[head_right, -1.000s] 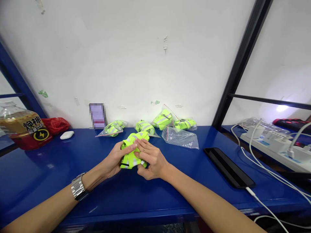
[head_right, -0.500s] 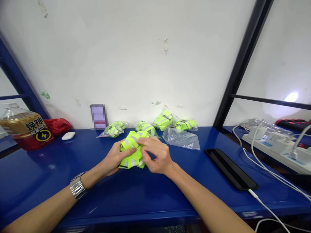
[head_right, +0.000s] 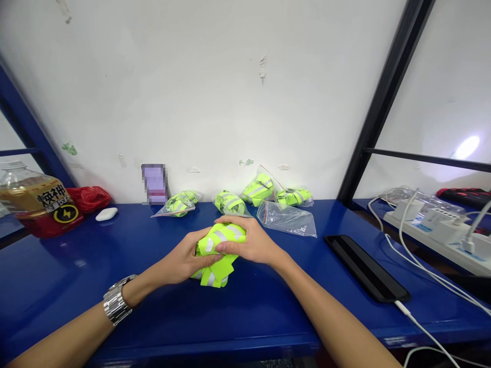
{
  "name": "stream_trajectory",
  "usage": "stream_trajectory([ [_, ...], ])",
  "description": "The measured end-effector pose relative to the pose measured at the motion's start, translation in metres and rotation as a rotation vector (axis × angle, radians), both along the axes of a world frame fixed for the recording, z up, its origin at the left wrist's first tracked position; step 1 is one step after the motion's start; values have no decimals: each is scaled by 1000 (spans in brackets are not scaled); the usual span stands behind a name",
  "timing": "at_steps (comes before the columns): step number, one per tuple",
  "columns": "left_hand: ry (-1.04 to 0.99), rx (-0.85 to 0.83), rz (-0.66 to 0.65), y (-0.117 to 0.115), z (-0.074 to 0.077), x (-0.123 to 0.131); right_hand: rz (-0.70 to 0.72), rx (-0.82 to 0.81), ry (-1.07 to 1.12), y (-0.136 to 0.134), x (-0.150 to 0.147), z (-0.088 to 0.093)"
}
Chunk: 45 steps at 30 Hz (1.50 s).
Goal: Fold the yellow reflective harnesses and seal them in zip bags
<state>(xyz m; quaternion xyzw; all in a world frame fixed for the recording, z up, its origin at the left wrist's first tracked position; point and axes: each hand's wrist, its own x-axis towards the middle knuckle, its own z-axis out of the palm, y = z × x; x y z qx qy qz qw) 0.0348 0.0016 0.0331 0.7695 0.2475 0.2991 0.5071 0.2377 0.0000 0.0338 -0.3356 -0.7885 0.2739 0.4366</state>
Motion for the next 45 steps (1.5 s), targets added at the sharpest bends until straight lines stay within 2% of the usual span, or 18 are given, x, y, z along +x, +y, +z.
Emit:
stream_trajectory([
  [6,60,65,76,3,-3,-4,-21,-72,184,2,-9,-21],
  [12,68,116,154,3,-1,-8,-33,-137,361,0,-18,-31],
  [18,12,138,138,5,1,-6,57,-308,553,2,-27,-40],
  [24,-7,183,170,8,-2,-4,208,-573,750,-3,-35,-34],
  [29,-10,250,276,8,-13,-2,192,-591,754,-5,-32,-27],
  [33,-63,360,355,11,-23,-1,187,-596,750,-3,-30,-27],
  [35,-53,356,365,12,-25,-1,204,-607,750,-2,-30,-28],
  [40,-66,251,367,12,-26,-3,202,-604,719,-3,-31,-28],
  [45,-93,319,378,11,-24,-3,237,-615,711,-4,-29,-27],
])
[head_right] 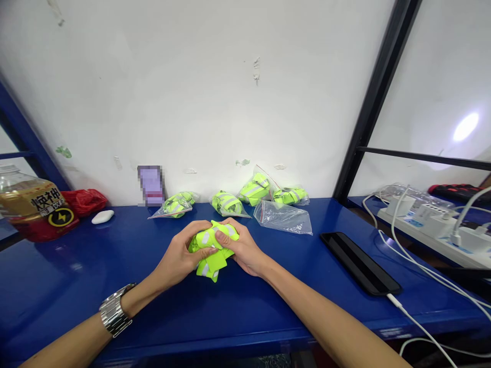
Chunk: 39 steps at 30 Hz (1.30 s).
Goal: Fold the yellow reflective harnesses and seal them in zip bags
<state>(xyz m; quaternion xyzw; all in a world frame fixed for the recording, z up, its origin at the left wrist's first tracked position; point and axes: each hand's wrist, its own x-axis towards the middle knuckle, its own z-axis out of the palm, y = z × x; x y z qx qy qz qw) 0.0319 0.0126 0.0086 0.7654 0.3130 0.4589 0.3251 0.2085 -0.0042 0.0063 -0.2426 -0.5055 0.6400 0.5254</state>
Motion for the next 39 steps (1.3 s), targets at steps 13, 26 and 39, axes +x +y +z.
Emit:
stream_trajectory([
  [13,-5,-43,-175,-2,1,0,61,-5,22,-1,6,0],
  [26,297,149,-15,2,10,5,-208,12,-14,0,12,8],
  [39,393,220,89,9,13,3,-126,-16,-110,0,12,7],
])
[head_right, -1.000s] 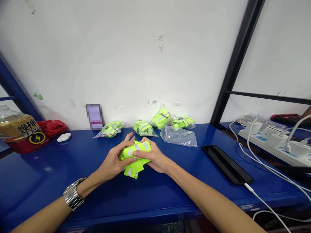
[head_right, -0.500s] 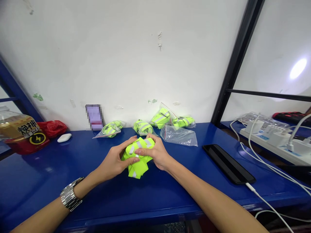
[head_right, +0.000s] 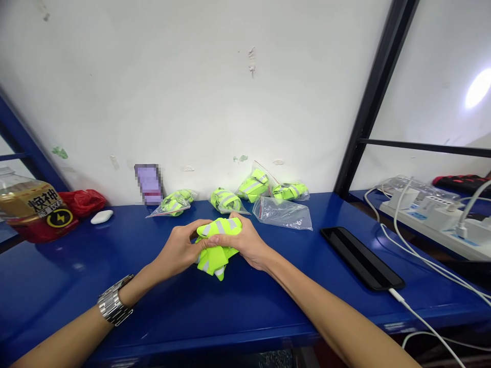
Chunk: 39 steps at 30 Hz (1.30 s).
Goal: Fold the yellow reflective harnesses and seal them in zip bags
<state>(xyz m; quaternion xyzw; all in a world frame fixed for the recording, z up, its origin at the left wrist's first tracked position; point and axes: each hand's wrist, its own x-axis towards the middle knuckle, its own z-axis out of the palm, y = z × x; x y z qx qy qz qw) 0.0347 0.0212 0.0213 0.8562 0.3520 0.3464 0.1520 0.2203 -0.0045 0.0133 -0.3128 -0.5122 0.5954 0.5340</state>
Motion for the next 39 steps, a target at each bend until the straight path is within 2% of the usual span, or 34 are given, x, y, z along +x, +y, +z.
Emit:
stream_trajectory([
  [6,-13,-241,-116,3,10,-5,91,-3,10,-2,2,-4],
  [11,127,-264,-197,7,26,-13,14,42,-32,1,2,-7],
  [14,133,-236,-223,25,42,-6,-42,55,-41,4,5,-5],
  [16,121,-120,-183,44,55,10,-50,32,-44,5,6,-4],
  [20,363,266,-224,79,69,66,-16,14,-60,3,4,-6],
  [24,774,614,-241,86,59,123,12,18,-49,1,1,-10],
  [28,809,700,-281,85,47,149,60,7,-18,1,3,-11],
  [31,761,709,-287,87,52,146,98,38,-40,-1,5,-7],
  [33,708,709,-240,85,63,134,114,61,-75,-3,7,-4],
  [36,520,731,-103,76,90,106,133,83,-124,-6,8,-1],
  [38,387,792,44,65,110,80,135,87,-150,-7,8,1],
  [39,389,834,139,59,118,66,132,91,-164,-7,8,2],
])
